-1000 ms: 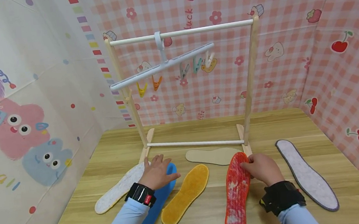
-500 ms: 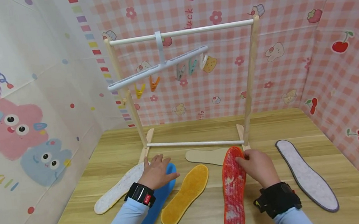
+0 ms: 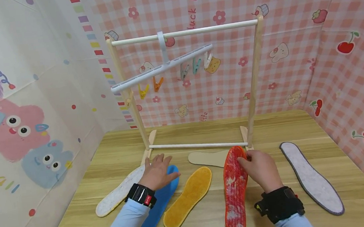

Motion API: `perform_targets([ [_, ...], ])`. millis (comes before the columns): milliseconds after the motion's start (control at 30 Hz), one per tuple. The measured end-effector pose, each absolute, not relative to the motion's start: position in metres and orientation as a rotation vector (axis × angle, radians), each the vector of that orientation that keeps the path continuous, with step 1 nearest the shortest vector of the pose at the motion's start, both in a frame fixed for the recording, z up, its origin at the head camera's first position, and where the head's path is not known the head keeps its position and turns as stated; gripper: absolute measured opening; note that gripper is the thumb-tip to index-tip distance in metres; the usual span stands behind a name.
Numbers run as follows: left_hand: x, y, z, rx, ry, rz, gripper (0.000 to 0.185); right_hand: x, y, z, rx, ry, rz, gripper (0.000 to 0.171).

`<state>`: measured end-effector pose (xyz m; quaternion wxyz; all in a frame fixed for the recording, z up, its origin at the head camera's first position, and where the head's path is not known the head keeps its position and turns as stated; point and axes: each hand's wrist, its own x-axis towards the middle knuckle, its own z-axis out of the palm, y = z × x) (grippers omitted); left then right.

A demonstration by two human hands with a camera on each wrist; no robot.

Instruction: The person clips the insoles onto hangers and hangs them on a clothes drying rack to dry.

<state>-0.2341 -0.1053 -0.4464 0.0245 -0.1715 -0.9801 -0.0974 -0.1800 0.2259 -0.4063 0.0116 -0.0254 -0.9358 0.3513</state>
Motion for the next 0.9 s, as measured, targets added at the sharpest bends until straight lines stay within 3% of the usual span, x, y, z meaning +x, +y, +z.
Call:
perform_targets([
  [900, -0.268, -0.157, -0.393, -0.359, -2.989, -0.488, 0.074, -0.178, 0.214, -0.381, -0.021, -2.794, 1.035, 0.029],
])
